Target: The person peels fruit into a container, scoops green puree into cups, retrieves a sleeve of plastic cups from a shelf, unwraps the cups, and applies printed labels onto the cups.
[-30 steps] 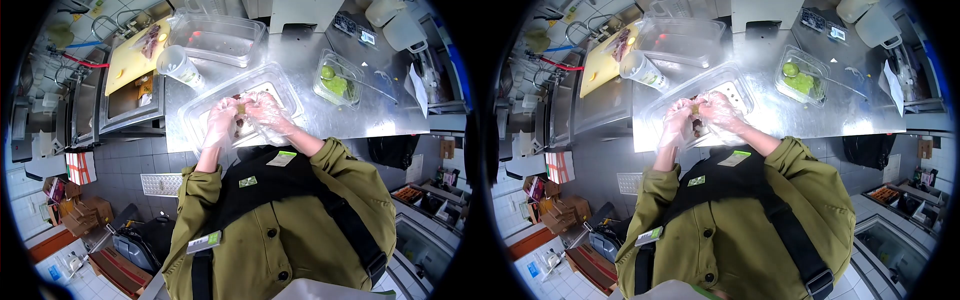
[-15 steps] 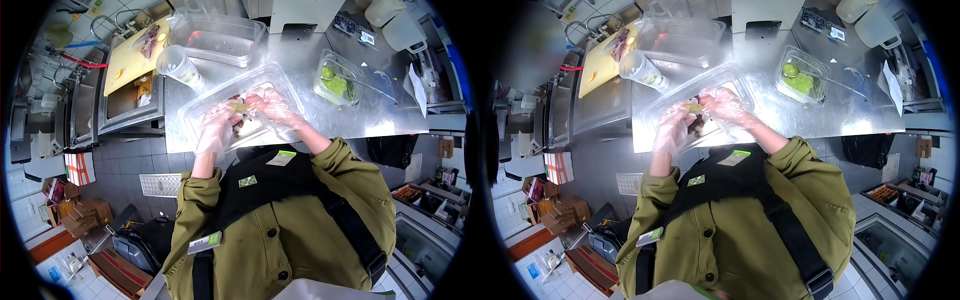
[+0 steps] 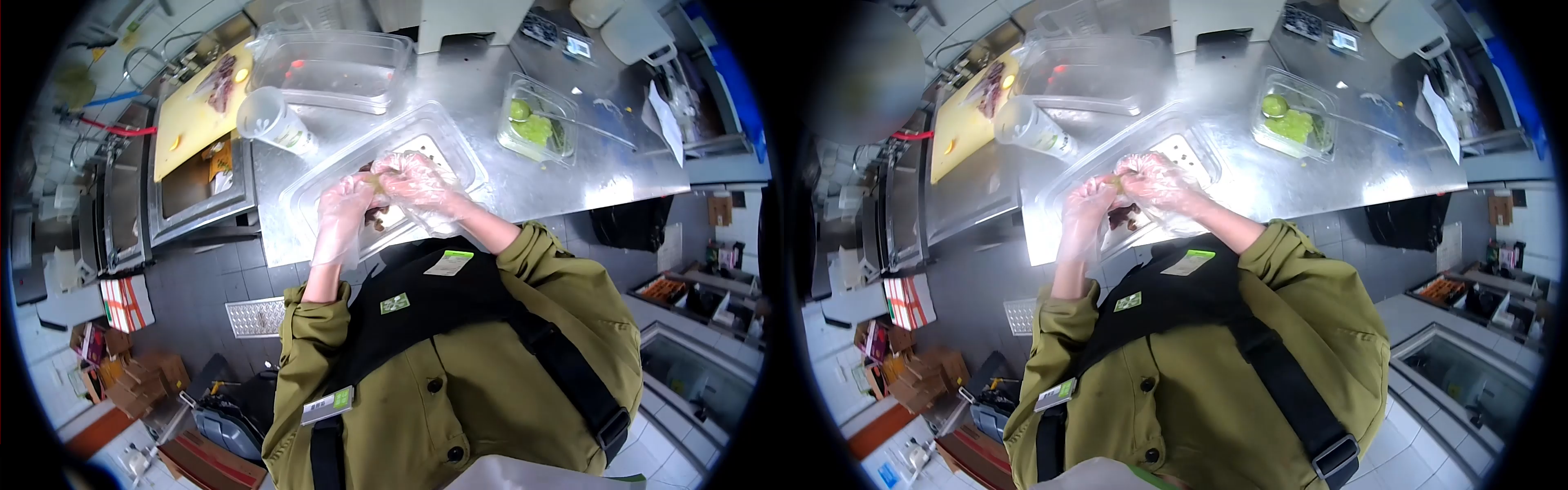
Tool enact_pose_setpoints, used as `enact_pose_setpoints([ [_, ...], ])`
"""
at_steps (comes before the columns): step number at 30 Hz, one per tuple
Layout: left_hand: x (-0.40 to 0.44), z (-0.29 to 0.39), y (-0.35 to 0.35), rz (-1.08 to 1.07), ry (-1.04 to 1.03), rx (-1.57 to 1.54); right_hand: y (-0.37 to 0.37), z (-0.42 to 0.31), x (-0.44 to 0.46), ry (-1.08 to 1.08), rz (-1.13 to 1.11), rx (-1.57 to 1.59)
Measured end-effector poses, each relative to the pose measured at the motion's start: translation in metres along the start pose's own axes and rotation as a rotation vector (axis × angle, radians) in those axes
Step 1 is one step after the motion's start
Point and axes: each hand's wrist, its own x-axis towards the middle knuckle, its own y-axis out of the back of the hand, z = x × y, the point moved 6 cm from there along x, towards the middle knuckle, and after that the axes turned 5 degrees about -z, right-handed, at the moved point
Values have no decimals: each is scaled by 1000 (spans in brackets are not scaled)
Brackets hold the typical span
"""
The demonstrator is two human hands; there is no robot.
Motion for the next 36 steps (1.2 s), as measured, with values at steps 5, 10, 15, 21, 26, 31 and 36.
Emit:
enact_pose_setpoints([
  [5,2,16,-4,29,86,654,67,17,-28,66,254,774],
  [10,17,-20,-16,-236,53,505,164,5,-84,172,747,252],
  [15,25,-16,-18,-190,-132,591,211,30,-99,-55,936,161],
  [21,18,8,-19,-6,-409,1115,259,58,-116,-203,805,10],
  [26,37,10,-25,217,-415,1165,279,54,-197,-215,1030,180],
  [31,53,18,-105,197,-408,777,328,85,-205,-67,1053,392],
  [36,97,44,-256,30,-403,1047,334,12,-136,50,629,-82],
])
